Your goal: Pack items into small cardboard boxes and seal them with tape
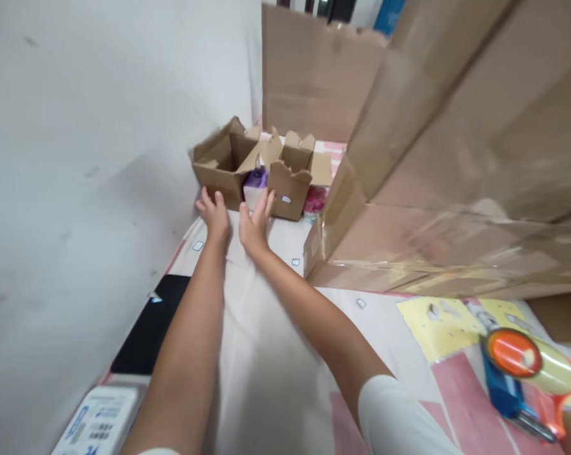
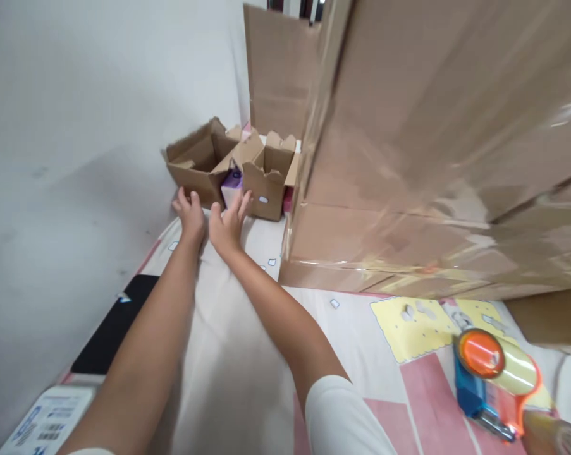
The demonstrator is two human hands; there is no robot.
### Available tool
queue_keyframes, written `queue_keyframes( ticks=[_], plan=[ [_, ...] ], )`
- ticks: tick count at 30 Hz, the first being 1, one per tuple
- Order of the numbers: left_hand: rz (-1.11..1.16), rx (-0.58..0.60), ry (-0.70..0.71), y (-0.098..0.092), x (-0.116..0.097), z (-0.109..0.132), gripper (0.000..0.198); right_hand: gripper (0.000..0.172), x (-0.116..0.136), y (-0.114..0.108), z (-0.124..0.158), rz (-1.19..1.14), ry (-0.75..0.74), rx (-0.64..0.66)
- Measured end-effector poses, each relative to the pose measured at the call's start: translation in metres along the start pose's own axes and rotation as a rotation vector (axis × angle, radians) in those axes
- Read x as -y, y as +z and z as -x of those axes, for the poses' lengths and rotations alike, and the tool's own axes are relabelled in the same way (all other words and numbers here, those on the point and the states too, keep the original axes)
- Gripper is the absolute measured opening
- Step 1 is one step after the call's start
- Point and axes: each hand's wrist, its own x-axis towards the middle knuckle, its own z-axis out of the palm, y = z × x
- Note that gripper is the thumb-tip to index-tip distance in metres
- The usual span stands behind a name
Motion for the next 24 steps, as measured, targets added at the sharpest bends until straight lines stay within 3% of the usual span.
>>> queue_keyframes(
  ticks=[3, 8, 10, 16, 20, 24],
  plan=[
    [-0.073, 0.021, 0.067, 0.003, 0.009, 0.002, 0.054, 0.071, -0.008, 0.002, -0.004, -0.004, -0.024, -0.081],
    [-0.062, 0.034, 0.249, 0.001, 0.012, 0.007, 0.064, 0.063, -0.017, 0.008, -0.005, -0.007, -0.108, 0.011],
    [-0.031, 0.027, 0.274, 0.001, 0.013, 0.008, 0.066, 0.063, -0.019, 0.012, -0.006, 0.026, -0.104, -0.021],
    [0.059, 0.092, 0.24, 0.007, 0.02, 0.005, 0.074, 0.058, -0.024, 0.019, -0.008, 0.112, -0.104, -0.106],
    [0.2, 0.12, 0.118, 0.007, 0.021, -0.004, 0.078, 0.057, -0.031, 0.021, -0.005, 0.055, -0.127, -0.123],
    [0.228, 0.072, 0.05, 0.001, 0.019, -0.011, 0.072, 0.062, -0.036, 0.018, -0.008, -0.089, 0.01, -0.17]
  ],
)
